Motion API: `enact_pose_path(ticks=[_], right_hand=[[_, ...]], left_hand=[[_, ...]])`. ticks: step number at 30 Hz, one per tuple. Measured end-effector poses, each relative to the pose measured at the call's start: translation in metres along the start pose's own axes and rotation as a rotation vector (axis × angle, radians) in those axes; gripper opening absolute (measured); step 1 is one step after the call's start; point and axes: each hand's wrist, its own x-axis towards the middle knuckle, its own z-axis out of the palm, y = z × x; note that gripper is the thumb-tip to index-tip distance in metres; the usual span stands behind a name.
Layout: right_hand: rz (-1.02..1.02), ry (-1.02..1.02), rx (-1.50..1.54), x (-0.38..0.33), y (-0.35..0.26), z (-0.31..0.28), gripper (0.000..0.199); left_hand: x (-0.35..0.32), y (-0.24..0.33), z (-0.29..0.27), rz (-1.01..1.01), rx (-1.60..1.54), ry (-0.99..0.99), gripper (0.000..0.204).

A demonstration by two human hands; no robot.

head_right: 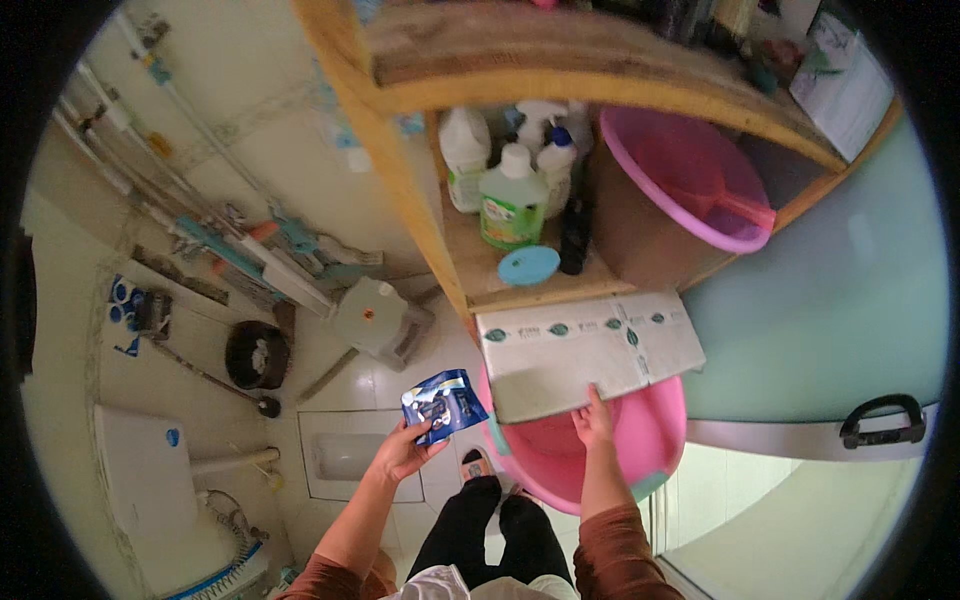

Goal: The person retrieves a pink plastic basin from a shelf, fills it with water from a shower head, and scrubs the interior with a sponge. The person then rinses the basin and places it on the floor.

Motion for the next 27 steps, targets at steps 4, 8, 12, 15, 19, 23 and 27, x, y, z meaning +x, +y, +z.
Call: enact_pose_path(ticks=[4, 8, 12, 15, 19, 23, 27], right_hand=[[0.017, -0.028, 0.009, -0.001, -0.001, -0.01, 0.049], [0.053, -0.137, 0.052, 0.006, 0.003, -0.028, 0.047], [0.031, -0.213, -0.031, 0.009, 0.002, -0.055, 0.044], [0.062, -0.19, 0.035, 0.001, -0.003, -0.073, 0.037], [0.092, -0.198, 0.017, -0.008, -0.013, -0.086, 0.046], [0.038, -0.41, 0.087, -0.016, -0.02, -0.089, 0.035], [0.017, -0.297, 0.053, -0.03, -0.022, -0.091, 0.038]], left_hand=[[-0.019, 0.005, 0.01, 0.1, -0.127, -0.147, 0.034], [-0.023, 0.006, 0.041, 0.372, -0.057, -0.074, 0.036], [-0.04, 0.008, 0.074, 0.533, -0.034, -0.05, 0.035], [-0.066, 0.013, 0.092, 0.593, -0.067, -0.064, 0.035], [-0.086, 0.018, 0.108, 0.559, -0.169, -0.111, 0.036], [-0.096, 0.015, 0.125, 0.7, -0.08, -0.094, 0.028], [-0.098, 0.014, 0.139, 0.808, -0.024, -0.125, 0.025]])
